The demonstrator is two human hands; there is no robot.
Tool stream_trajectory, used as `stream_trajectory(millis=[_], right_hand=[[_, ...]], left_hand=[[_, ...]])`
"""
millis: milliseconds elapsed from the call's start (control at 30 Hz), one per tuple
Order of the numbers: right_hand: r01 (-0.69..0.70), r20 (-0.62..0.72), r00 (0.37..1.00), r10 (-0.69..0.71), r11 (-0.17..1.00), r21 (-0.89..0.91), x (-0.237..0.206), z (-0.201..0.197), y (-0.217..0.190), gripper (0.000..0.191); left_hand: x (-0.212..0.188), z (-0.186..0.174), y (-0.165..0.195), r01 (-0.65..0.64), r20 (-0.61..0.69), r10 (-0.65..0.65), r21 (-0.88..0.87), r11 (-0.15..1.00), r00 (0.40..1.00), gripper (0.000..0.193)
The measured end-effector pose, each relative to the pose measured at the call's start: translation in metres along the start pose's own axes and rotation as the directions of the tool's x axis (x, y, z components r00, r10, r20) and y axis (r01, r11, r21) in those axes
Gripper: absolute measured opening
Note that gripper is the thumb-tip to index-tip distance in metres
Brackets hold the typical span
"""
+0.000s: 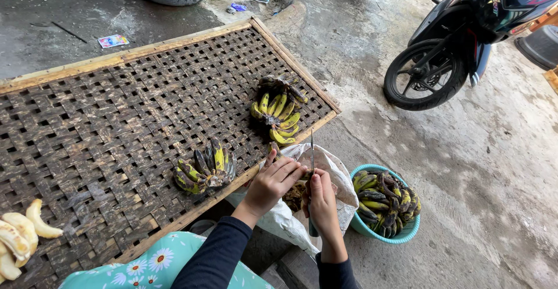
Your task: The person sits at a woven bamboo tray and peels bananas with a small knife, one at a time, cutting away the peel and dropping the peels into a sack. The peeled bananas are placed in a growing pile on the tray, with unpeeled bananas taken from a basket and bunches on the tray.
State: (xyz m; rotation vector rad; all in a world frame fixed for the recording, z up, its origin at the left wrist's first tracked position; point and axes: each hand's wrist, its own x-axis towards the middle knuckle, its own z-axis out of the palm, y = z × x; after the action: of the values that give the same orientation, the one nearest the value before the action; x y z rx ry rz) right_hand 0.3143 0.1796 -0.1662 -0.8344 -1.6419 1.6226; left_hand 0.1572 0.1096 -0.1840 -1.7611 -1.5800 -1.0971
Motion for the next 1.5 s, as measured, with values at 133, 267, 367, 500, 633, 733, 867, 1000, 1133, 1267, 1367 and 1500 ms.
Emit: stream_trajectory(millis=[133, 267, 367, 500, 633, 733, 867, 1000, 1133, 1267, 1367, 1500], right_hand=[[-0.072, 0.016, 0.997, 0.071, 0.994, 0.079, 0.001, -0.001, 0.002, 0.036], [-0.093, 0.027, 0.996, 0.090, 0.980, 0.176, -0.001, -0.001, 0.007, 0.038], [-0.252, 0.161, 0.965, 0.207, 0.899, 0.358, 0.001, -0.015, 0.004, 0.051], [-0.387, 0.171, 0.921, 0.349, 0.786, 0.482, 0.007, -0.025, 0.006, 0.053], [-0.438, 0.294, 0.894, 0.338, 0.798, 0.414, 0.014, -0.034, 0.028, 0.065], [-0.470, 0.209, 0.883, 0.421, 0.793, 0.388, 0.021, -0.044, 0.054, 0.062], [-0.444, -0.032, 0.881, 0.471, 0.850, 0.284, 0.032, -0.055, 0.087, 0.044], [-0.450, -0.134, 0.883, 0.450, 0.892, 0.034, 0.040, -0.054, 0.106, 0.023], [-0.250, -0.067, 0.966, 0.250, 0.968, 0.016, 0.040, -0.045, 0.093, 0.026], [0.076, 0.231, 0.972, -0.050, 0.992, -0.105, 0.024, -0.041, 0.036, 0.042], [0.375, 0.432, 0.869, -0.240, 0.890, -0.260, 0.010, -0.034, -0.015, 0.057], [0.602, 0.614, 0.731, -0.298, 0.706, -0.373, 0.009, -0.017, -0.062, 0.063]], left_hand=[[-0.002, -0.001, -0.004, -0.069, 0.024, 0.069, -0.038, 0.997, 0.997, 0.033], [0.000, -0.001, -0.003, 0.003, 0.036, 0.003, -0.158, 0.987, 0.999, 0.032], [0.003, 0.002, -0.005, 0.189, 0.103, -0.163, -0.348, 0.918, 0.981, 0.032], [0.000, 0.011, -0.003, 0.614, 0.449, -0.438, -0.686, 0.390, 0.779, 0.038], [-0.005, 0.024, -0.007, 0.544, 0.499, -0.577, -0.832, -0.110, 0.646, 0.044], [-0.009, 0.031, -0.021, 0.372, 0.453, -0.710, -0.884, -0.282, 0.539, 0.044], [-0.014, 0.031, -0.045, 0.201, 0.540, -0.777, -0.841, -0.502, 0.323, 0.046], [-0.018, 0.031, -0.053, 0.175, 0.601, -0.751, -0.799, -0.575, 0.273, 0.045], [-0.020, 0.029, -0.053, 0.170, 0.713, -0.598, -0.683, -0.710, 0.366, 0.042], [-0.018, 0.022, -0.053, 0.286, 0.755, -0.487, -0.631, -0.721, 0.439, 0.043], [-0.017, 0.016, -0.052, 0.342, 0.791, -0.371, -0.563, -0.752, 0.487, 0.044], [-0.014, 0.012, -0.046, 0.336, 0.800, -0.218, -0.459, -0.823, 0.559, 0.045]])
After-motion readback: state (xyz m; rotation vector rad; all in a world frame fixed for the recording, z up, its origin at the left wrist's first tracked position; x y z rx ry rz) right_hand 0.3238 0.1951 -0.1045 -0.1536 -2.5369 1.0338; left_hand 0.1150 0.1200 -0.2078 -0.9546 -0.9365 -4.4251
